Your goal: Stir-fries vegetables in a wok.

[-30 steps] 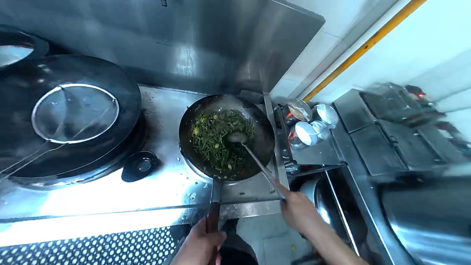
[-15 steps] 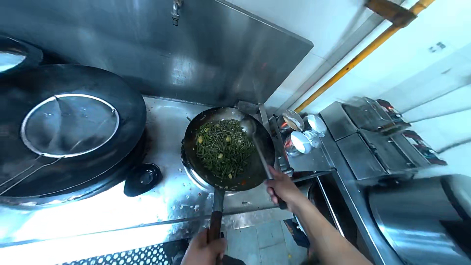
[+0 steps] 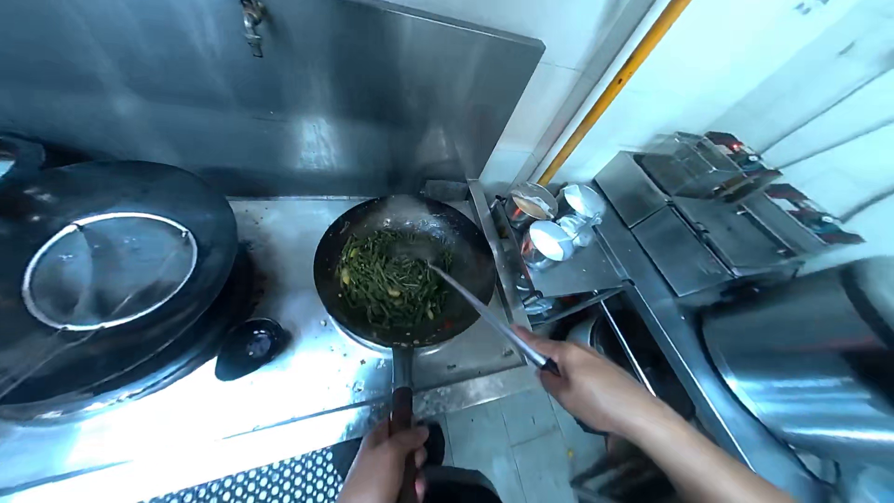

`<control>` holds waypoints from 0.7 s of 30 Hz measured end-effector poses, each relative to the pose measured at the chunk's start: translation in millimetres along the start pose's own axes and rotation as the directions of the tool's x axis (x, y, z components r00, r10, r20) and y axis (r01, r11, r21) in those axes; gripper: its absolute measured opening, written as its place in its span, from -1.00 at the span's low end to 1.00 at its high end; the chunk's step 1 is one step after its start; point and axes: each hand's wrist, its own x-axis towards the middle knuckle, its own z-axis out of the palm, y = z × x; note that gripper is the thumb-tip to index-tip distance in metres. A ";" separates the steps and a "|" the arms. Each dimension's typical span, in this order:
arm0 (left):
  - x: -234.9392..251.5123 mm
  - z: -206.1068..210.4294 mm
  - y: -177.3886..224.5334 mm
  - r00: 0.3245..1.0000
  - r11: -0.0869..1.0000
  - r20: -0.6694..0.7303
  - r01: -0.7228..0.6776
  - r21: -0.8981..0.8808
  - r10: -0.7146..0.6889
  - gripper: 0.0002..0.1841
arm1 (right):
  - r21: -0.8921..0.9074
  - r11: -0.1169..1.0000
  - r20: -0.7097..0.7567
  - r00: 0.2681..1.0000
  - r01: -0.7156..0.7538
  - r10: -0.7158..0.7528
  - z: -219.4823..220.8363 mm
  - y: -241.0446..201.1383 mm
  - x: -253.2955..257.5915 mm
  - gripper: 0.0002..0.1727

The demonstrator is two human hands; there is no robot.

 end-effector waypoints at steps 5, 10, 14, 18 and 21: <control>27.8 -3.1 -17.6 0.999 1.000 -0.037 -0.006 -0.029 0.005 -0.79 | -0.205 0.979 -0.047 0.999 -0.019 0.010 -29.7 28.3 -47.3 -0.20; 21.4 6.0 -21.3 1.000 0.997 -0.017 -0.010 -0.078 0.009 -0.79 | -0.422 0.906 0.069 0.995 -0.033 0.068 -23.7 23.7 -37.8 -0.15; 15.3 17.1 -24.6 0.999 1.000 -0.021 -0.027 0.008 0.027 -0.66 | -0.480 0.872 -0.003 0.994 -0.100 0.112 31.6 -2.6 30.3 -0.07; 4.8 5.3 -22.4 0.996 0.996 -0.055 -0.066 0.062 0.069 -0.75 | -0.181 0.982 -0.044 0.998 -0.059 0.052 57.7 10.9 58.9 -0.13; 16.6 -2.3 -17.6 0.990 0.996 -0.112 -0.077 0.055 0.083 -0.78 | 0.294 0.956 -0.007 1.000 -0.001 0.003 46.4 36.6 31.6 -0.18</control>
